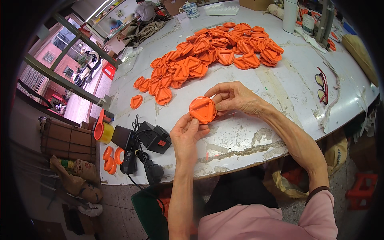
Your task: The person inspects and sorts small orange rubber or plastic components by hand on a workbench.
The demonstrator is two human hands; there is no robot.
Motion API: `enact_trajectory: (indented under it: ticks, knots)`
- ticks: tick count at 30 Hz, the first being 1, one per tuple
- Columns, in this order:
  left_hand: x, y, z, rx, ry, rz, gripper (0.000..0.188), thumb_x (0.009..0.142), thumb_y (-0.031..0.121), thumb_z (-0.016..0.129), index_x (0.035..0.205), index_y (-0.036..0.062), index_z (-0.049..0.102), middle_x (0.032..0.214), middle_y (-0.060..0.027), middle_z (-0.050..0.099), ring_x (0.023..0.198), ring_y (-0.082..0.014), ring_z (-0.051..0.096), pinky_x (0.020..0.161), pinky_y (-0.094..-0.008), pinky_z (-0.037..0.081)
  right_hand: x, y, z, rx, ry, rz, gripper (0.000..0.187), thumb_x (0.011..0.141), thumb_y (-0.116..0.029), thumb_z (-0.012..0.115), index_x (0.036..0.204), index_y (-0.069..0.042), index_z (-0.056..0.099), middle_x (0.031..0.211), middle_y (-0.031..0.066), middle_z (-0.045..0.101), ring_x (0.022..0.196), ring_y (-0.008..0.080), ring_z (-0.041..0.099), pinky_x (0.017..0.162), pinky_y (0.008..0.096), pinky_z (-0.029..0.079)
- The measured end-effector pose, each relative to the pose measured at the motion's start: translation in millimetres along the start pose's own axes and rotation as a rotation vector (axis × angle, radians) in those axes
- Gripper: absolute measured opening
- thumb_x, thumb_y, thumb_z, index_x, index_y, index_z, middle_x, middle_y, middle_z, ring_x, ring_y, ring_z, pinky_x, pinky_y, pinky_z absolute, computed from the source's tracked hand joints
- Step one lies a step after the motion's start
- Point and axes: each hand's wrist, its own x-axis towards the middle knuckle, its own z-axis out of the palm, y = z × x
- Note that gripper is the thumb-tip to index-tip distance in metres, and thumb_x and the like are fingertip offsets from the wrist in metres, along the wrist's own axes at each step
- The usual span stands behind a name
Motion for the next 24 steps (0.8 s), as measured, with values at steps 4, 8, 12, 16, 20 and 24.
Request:
enact_trajectory:
  ticks: [4, 8, 12, 16, 20, 24]
  knots:
    - [-2.5, 0.0, 1.7, 0.027, 0.011, 0.061, 0.034, 0.089, 0.009, 0.057, 0.119, -0.0058, 0.050, 0.097, -0.0109, 0.063, 0.078, -0.0157, 0.064, 0.067, -0.0275, 0.055, 0.5, -2.4, 0.7, 0.009, -0.048, 0.039, 0.041, 0.075, 0.001, 0.064, 0.114, 0.004, 0.054, 0.088, 0.0068, 0.065, 0.077, 0.0087, 0.061, 0.070, 0.0219, 0.051]
    - [-14.0, 4.0, 15.8, 0.148, 0.061, 0.223, 0.050, 0.084, 0.005, 0.062, 0.129, -0.0056, 0.042, 0.105, -0.0110, 0.060, 0.086, -0.0163, 0.063, 0.069, -0.0253, 0.054, -3.4, -5.9, 5.1, -0.032, -0.064, 0.027, 0.040, 0.074, 0.001, 0.065, 0.113, 0.004, 0.055, 0.089, 0.0064, 0.066, 0.078, 0.0086, 0.061, 0.073, 0.0233, 0.051]
    - [-27.7, 1.1, 22.3, 0.313, 0.074, 0.325, 0.068, 0.071, -0.001, 0.071, 0.130, -0.0076, 0.038, 0.107, -0.0135, 0.059, 0.089, -0.0188, 0.062, 0.074, -0.0284, 0.055, -6.1, -6.3, 13.5, -0.071, -0.157, -0.006, 0.040, 0.072, -0.003, 0.065, 0.110, 0.003, 0.058, 0.092, 0.0094, 0.067, 0.080, 0.0111, 0.062, 0.074, 0.0238, 0.050]
    - [-31.9, -4.4, 11.3, 0.819, 0.128, 0.557, 0.066, 0.066, 0.002, 0.076, 0.123, -0.0083, 0.045, 0.103, -0.0170, 0.061, 0.087, -0.0185, 0.064, 0.066, -0.0276, 0.057, -11.9, -9.0, 16.7, -0.069, -0.314, 0.025, 0.040, 0.072, 0.001, 0.071, 0.110, 0.002, 0.060, 0.090, 0.0066, 0.066, 0.082, 0.0112, 0.063, 0.078, 0.0262, 0.052]
    - [-59.8, 2.1, 6.8, 0.883, 0.140, 0.633, 0.051, 0.067, 0.001, 0.076, 0.112, -0.0089, 0.054, 0.095, -0.0149, 0.065, 0.079, -0.0161, 0.065, 0.066, -0.0263, 0.056, -15.7, -8.2, 20.5, -0.137, -0.417, 0.018, 0.040, 0.072, 0.002, 0.071, 0.110, 0.003, 0.060, 0.092, 0.0083, 0.067, 0.082, 0.0121, 0.064, 0.076, 0.0267, 0.053]
    - [-104.9, -1.5, 4.7, 0.700, 0.167, 0.434, 0.038, 0.069, 0.006, 0.076, 0.102, -0.0045, 0.060, 0.083, -0.0141, 0.067, 0.073, -0.0184, 0.067, 0.064, -0.0293, 0.052, -12.2, -8.2, 18.8, -0.151, -0.491, 0.215, 0.042, 0.071, 0.003, 0.072, 0.111, 0.004, 0.059, 0.092, 0.0115, 0.067, 0.081, 0.0143, 0.065, 0.074, 0.0267, 0.054]
